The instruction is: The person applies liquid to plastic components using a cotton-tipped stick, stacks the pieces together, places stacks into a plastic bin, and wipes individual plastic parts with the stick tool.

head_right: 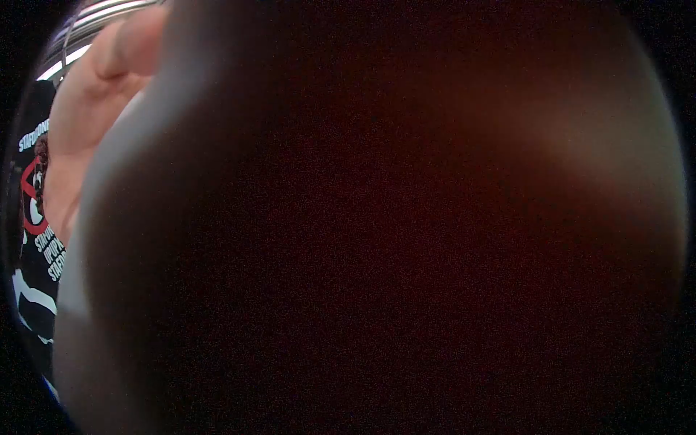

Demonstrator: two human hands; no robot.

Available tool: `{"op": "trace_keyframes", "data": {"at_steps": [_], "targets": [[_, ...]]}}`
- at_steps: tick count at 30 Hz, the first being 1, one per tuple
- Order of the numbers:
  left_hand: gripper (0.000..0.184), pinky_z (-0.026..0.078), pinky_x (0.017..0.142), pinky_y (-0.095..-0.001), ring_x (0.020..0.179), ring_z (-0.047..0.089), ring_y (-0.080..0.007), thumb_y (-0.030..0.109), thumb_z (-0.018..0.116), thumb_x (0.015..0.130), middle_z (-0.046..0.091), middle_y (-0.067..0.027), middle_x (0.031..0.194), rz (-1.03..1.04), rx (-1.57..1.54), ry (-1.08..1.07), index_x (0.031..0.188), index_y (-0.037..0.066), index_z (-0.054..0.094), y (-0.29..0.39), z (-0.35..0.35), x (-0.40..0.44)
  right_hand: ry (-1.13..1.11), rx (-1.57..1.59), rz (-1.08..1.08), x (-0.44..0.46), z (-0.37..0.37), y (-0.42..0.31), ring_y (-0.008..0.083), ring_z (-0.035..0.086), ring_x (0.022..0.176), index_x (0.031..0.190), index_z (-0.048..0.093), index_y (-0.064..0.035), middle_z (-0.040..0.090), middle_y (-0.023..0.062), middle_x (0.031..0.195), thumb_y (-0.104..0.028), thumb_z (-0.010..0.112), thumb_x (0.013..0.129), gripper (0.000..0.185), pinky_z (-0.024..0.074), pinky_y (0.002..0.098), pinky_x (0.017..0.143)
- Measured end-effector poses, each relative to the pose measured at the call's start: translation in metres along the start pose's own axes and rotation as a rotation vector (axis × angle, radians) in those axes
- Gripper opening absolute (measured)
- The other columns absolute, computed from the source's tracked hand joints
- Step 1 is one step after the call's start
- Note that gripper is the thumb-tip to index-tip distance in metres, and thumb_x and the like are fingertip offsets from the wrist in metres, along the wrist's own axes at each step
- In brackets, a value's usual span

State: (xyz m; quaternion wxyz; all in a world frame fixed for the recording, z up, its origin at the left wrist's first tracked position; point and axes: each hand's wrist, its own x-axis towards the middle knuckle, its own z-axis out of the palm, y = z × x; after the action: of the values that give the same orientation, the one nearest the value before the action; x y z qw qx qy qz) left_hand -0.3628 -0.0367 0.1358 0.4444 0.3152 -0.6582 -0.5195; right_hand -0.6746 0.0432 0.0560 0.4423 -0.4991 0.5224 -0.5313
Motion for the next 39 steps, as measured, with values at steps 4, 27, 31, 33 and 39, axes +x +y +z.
{"op": "trace_keyframes", "data": {"at_steps": [4,27,31,33,39], "targets": [[0.076,0.039,0.100,-0.0325,0.128,0.041,-0.0187,0.027,0.078,0.074,0.048,-0.0154,0.130,0.014,0.851,0.339,0.134,0.000,0.040,0.023,0.150,0.013,-0.034,-0.088,-0.126,-0.030,-0.135,-0.024,0.0073,0.045,0.055,0.075,0.057,-0.0009,0.054,0.0031,0.061,-0.016,0.063,0.088,0.021,0.0395,0.0262,0.049],[0.056,0.046,0.081,-0.0233,0.090,0.055,-0.0075,0.018,0.081,0.070,0.060,-0.0031,0.100,-0.244,0.002,0.356,0.112,0.000,0.050,0.152,1.623,-0.132,-0.041,-0.056,-0.108,-0.628,-1.449,0.007,0.0065,0.045,0.059,0.075,0.057,-0.0018,0.052,0.0002,0.064,-0.015,0.062,0.089,0.020,0.0389,0.0246,0.051],[0.058,0.045,0.083,-0.0241,0.092,0.055,-0.0084,0.019,0.081,0.069,0.060,-0.0036,0.102,-0.211,0.094,0.337,0.113,-0.001,0.050,0.175,1.901,-0.209,-0.043,-0.022,-0.106,-0.809,-1.748,0.026,0.0071,0.046,0.058,0.077,0.058,-0.0013,0.054,0.0016,0.064,-0.014,0.062,0.089,0.019,0.0401,0.0249,0.051],[0.059,0.045,0.084,-0.0245,0.092,0.055,-0.0087,0.020,0.082,0.068,0.060,-0.0037,0.102,-0.246,0.037,0.333,0.114,-0.001,0.050,0.192,2.157,-0.249,-0.050,0.007,-0.112,-0.920,-1.952,0.045,0.0078,0.048,0.058,0.078,0.058,-0.0010,0.055,0.0026,0.065,-0.014,0.062,0.089,0.018,0.0411,0.0254,0.052],[0.063,0.045,0.085,-0.0247,0.094,0.055,-0.0096,0.018,0.081,0.068,0.060,-0.0041,0.104,-0.205,0.033,0.324,0.119,0.000,0.049,0.238,2.798,-0.401,-0.023,0.008,-0.155,-1.268,-2.519,0.067,0.0065,0.044,0.058,0.074,0.056,-0.0018,0.052,0.0002,0.064,-0.013,0.063,0.088,0.019,0.0383,0.0242,0.052]]}}
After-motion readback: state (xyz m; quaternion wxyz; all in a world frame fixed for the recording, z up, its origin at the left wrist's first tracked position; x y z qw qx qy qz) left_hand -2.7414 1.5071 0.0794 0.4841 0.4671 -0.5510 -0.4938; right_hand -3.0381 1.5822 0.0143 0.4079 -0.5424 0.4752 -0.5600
